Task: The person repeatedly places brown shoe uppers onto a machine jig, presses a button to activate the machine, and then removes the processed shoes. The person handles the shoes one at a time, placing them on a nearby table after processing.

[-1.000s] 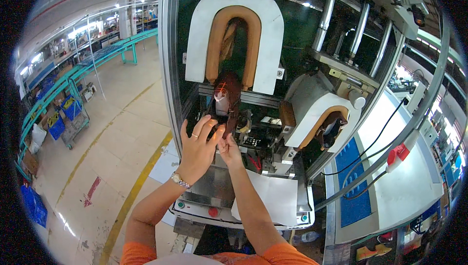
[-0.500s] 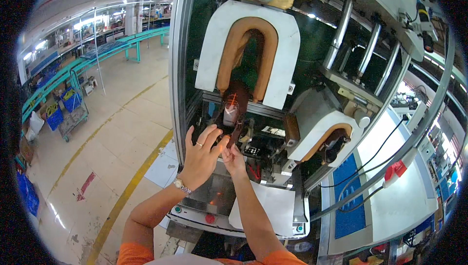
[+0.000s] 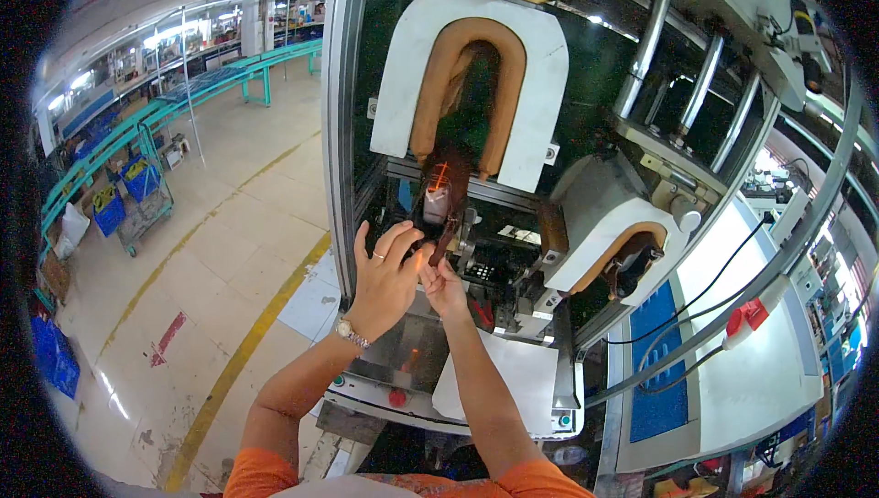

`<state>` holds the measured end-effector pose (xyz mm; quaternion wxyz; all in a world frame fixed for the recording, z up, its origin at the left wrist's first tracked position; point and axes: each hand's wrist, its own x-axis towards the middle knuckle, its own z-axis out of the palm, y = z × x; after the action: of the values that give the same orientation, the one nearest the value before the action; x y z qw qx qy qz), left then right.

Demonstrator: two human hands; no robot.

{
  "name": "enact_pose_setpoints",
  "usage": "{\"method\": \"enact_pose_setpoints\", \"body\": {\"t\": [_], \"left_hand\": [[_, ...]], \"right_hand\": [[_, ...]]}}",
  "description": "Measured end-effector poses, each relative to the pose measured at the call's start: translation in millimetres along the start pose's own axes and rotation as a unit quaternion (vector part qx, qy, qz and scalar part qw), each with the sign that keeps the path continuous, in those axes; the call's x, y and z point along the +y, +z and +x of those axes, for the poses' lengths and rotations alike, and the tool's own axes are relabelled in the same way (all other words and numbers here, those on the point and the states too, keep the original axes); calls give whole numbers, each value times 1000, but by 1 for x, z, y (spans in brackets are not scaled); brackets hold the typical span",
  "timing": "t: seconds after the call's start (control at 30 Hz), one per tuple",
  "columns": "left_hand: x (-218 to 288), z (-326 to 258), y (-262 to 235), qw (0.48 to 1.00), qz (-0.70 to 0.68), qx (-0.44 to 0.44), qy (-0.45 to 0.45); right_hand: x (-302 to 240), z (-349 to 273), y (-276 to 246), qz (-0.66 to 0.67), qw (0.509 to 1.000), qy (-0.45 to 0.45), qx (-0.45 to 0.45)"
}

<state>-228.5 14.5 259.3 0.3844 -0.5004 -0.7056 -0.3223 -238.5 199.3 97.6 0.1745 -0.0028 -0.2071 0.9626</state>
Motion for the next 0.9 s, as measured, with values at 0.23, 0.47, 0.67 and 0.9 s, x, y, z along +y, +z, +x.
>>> {"method": "enact_pose_setpoints", "body": {"t": [0.23,0.47,0.67,0.9], "left_hand": [[0,-47,-11,985,-130,28,-108],[-108,-345,28,802,-182,-163,-545],[-92,-362,46,678,-302,-113,-660],[-107,-367,49,665,-270,-205,-665]], "right_hand": [[-2,-42,-10,-33,994,-16,104],[-79,-187,-113,-460,840,-237,164],[-140,-285,-132,-518,758,-236,318],[-144,-348,-214,-590,578,-370,426]]}}
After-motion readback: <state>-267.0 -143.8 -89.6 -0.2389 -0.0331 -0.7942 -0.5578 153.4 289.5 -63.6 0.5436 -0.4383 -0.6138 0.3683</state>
